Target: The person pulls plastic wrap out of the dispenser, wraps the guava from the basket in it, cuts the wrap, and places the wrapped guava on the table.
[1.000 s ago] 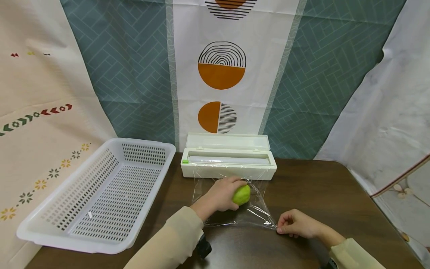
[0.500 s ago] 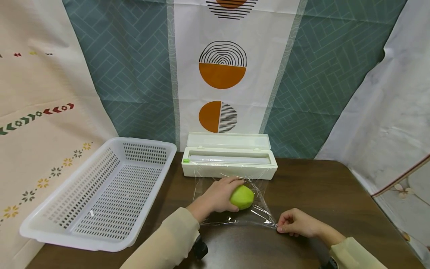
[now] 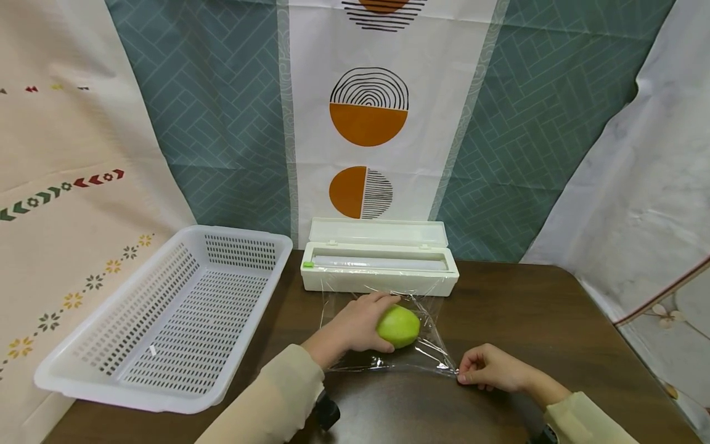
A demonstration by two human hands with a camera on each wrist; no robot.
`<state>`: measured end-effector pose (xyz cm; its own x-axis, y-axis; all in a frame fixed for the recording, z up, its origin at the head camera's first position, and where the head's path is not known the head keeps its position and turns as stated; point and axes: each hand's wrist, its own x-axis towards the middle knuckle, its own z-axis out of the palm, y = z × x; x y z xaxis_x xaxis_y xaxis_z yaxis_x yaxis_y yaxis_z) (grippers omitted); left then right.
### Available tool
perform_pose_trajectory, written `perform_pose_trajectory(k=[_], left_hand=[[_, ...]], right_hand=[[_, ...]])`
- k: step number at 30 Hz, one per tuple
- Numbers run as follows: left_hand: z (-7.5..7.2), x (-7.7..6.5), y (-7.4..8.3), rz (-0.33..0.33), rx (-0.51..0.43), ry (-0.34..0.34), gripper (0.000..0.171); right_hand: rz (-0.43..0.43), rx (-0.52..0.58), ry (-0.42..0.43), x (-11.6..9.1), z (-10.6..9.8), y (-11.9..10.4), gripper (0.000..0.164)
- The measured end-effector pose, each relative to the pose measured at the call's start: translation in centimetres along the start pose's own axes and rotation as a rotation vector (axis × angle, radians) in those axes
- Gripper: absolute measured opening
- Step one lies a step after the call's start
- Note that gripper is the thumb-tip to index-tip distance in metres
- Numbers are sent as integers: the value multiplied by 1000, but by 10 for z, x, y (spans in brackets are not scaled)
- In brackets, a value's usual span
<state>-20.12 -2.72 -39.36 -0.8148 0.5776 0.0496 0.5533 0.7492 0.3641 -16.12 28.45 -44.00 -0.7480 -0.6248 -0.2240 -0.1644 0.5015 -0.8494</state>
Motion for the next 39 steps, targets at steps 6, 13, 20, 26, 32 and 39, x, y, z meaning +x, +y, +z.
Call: perform_pose_trajectory(k=[6, 13, 20, 26, 32, 39], left_hand=[[-6, -11, -8, -38, -74, -7, 90], [-7, -28, -19, -90, -145, -27, 97], [-5, -41, -26, -118, -116, -69, 92], [0, -51, -32, -132, -49, -100, 62], [3, -62, -31, -111, -31, -144, 37], [5, -72, -24, -70, 78, -128, 26]], right_hand=[[10, 2, 9, 0, -1, 0, 19], [4, 15, -1, 2, -2, 2, 18], [0, 15, -10, 3, -2, 1, 19], [-8, 21, -17, 4, -2, 0, 18], [1, 26, -27, 2, -5, -1, 19], [23, 49, -50, -1, -11, -1, 19]])
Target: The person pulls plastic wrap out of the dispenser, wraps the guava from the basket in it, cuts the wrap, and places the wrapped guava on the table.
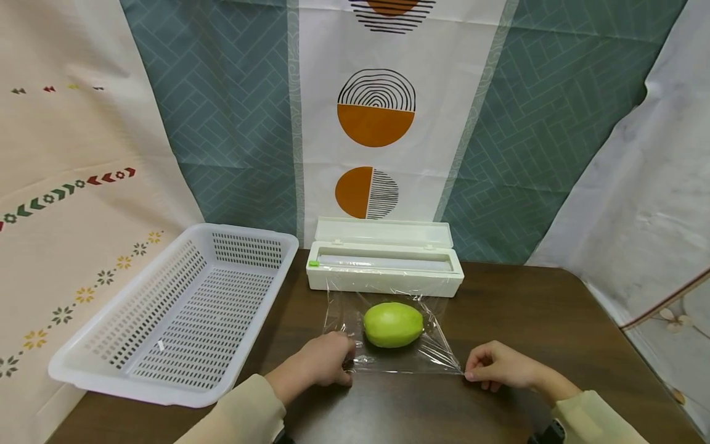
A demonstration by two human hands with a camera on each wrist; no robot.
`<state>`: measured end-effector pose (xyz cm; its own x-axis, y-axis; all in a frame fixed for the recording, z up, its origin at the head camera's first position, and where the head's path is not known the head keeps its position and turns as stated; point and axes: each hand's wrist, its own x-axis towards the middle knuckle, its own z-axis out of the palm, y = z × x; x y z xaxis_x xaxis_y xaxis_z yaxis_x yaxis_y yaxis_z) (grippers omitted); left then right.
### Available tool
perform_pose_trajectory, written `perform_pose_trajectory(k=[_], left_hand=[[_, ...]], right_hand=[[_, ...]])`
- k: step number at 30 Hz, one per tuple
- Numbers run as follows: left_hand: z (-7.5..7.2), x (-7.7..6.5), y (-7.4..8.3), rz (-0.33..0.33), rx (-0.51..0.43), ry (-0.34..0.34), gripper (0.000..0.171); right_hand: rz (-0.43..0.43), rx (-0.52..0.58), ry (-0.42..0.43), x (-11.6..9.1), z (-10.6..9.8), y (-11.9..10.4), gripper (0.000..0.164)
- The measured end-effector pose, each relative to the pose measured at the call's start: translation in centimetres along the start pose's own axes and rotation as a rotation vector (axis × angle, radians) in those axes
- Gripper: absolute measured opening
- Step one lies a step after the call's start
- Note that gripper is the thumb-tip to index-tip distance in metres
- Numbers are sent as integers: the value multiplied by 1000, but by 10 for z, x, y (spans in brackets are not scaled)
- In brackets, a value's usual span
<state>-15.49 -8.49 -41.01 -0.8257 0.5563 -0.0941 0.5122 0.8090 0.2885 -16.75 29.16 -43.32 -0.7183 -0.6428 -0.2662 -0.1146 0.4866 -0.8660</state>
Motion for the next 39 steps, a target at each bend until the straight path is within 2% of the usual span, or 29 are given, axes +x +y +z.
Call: perform_pose_trajectory(k=[9, 17, 25, 32, 39], left_hand=[[4, -4, -1, 61, 101, 60, 16], [-3, -5, -4, 76, 58, 95, 18], [-18, -3, -8, 48, 14, 124, 18], [-32, 1, -9, 10, -6, 153, 10], [-41, 9, -13, -25, -33, 162, 16]], right_hand=[[-5, 12, 40, -6, -7, -3, 18], [-3, -13, 74, -5, -15, -8, 18], [-38, -23, 119, -2, -21, -13, 20], [-72, -46, 164, 4, -27, -21, 18], [-50, -94, 262, 12, -29, -25, 20]])
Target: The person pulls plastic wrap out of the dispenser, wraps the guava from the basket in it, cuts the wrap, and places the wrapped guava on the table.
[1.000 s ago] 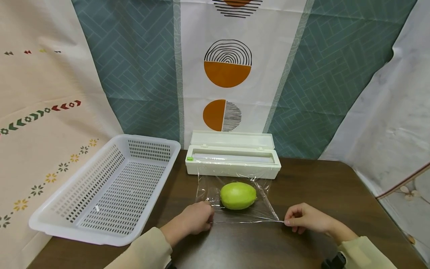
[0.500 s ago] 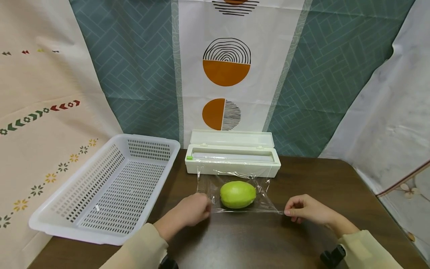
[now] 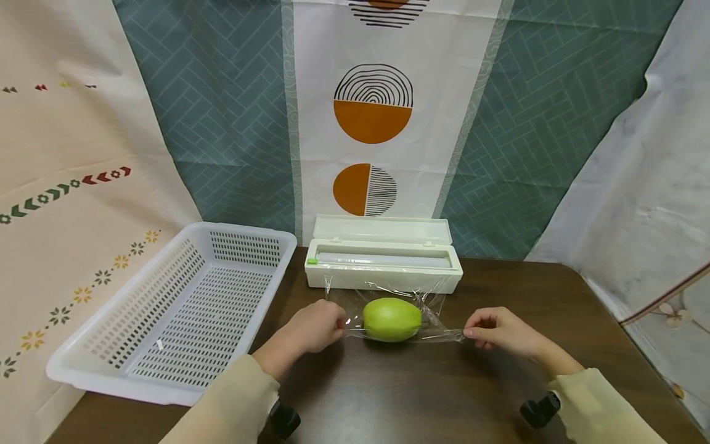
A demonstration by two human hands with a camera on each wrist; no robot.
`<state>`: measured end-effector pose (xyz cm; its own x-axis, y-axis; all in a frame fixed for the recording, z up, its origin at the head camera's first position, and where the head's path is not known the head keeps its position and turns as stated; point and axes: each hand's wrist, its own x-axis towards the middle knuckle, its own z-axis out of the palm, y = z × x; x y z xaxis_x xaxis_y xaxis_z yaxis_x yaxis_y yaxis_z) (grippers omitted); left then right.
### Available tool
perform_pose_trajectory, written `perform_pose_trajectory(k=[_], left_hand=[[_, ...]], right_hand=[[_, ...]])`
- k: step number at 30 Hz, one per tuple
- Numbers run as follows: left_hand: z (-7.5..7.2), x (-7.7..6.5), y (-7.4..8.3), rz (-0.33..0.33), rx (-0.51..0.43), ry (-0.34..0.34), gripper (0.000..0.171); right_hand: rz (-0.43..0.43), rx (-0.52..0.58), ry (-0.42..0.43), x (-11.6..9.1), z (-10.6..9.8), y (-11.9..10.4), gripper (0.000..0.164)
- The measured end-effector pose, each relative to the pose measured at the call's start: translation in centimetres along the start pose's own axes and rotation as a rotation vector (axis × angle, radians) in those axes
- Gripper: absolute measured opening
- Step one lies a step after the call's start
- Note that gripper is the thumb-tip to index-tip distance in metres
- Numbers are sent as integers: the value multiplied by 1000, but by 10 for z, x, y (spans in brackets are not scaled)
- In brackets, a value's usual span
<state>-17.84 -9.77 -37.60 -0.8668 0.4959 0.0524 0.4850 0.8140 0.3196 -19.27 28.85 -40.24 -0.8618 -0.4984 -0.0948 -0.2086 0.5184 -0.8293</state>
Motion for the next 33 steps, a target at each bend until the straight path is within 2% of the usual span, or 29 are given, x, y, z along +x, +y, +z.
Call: perform_pose_trajectory(k=[4, 7, 11, 13, 18, 21, 24, 29, 33], left_hand=[[-2, 4, -1, -21, -19, -13, 17], [-2, 5, -2, -27, -22, -21, 17], [-2, 6, -2, -36, -19, -32, 16], [-2, 6, -2, -42, -18, -35, 16], [-2, 7, -3, -59, -20, -42, 15], [-2, 7, -3, -63, -19, -42, 15], [-1, 7, -3, -58, -12, -44, 15], [-1, 7, -3, -55, -14, -54, 17], [-3, 7, -3, -65, -18, -51, 16]], right_hand=[[23, -48, 110, 5, 2, -2, 26], [-1, -170, 232, 10, 10, -9, 26], [-105, -380, 348, 17, 33, -30, 32], [-155, -471, 339, 21, 48, -42, 45], [-221, -663, 231, 31, 78, -64, 87], [-248, -722, 185, 40, 87, -69, 99], [-260, -759, 157, 48, 91, -68, 101], [-294, -776, 137, 58, 93, -66, 87], [-279, -708, 98, 63, 90, -66, 78]])
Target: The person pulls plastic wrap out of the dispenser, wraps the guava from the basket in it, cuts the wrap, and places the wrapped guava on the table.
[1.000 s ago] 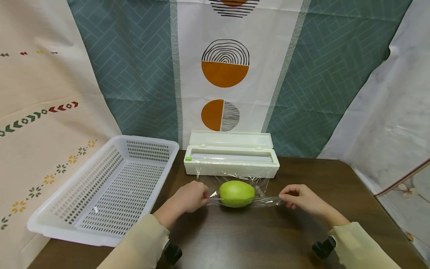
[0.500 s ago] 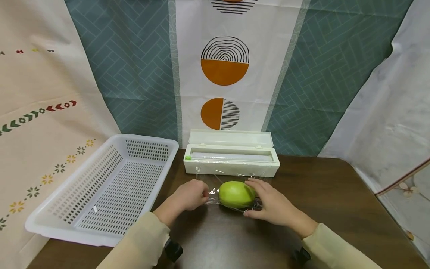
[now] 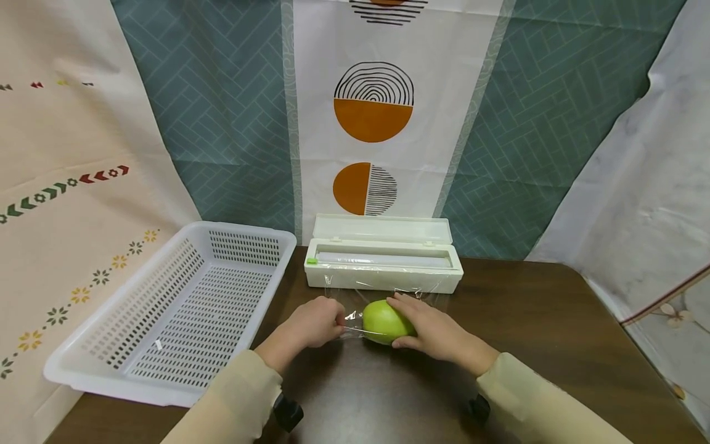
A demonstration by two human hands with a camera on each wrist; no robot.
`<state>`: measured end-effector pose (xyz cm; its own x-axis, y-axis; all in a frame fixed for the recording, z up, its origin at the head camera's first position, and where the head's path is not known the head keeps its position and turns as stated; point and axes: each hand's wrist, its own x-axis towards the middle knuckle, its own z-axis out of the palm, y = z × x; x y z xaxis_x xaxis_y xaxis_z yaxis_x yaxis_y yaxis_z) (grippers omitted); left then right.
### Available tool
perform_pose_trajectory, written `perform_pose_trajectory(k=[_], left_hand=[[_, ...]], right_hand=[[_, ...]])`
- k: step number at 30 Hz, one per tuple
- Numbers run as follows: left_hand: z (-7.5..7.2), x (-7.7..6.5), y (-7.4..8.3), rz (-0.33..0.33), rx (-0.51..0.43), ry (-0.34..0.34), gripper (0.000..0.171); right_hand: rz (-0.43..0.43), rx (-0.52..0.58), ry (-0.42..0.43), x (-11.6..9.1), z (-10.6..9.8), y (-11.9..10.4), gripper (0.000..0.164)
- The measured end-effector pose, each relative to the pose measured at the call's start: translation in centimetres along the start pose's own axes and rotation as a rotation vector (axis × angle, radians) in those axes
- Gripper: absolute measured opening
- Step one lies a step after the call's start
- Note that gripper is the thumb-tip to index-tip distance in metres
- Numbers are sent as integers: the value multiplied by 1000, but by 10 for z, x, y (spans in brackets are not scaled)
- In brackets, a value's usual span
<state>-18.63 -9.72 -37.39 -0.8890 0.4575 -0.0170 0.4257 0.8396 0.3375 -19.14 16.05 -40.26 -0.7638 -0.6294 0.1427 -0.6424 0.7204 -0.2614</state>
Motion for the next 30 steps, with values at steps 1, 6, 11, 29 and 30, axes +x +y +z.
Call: perform_pose_trajectory(k=[1, 6, 11, 29, 30], left_hand=[[0, 0, 0, -1, -2, 1, 15], [1, 2, -1, -7, -3, -1, 15], [-2, 1, 0, 4, -22, 0, 4], [9, 0, 39, 320, 172, 245, 31], [11, 0, 42, 336, 199, 253, 31]], right_hand=[[6, 32, -15, 1, -1, 1, 77], [10, 173, -67, 8, -6, 5, 72], [27, 239, -114, 14, -12, 10, 71], [25, 379, -274, 32, -27, 17, 56], [15, 380, -281, 32, -27, 18, 54]])
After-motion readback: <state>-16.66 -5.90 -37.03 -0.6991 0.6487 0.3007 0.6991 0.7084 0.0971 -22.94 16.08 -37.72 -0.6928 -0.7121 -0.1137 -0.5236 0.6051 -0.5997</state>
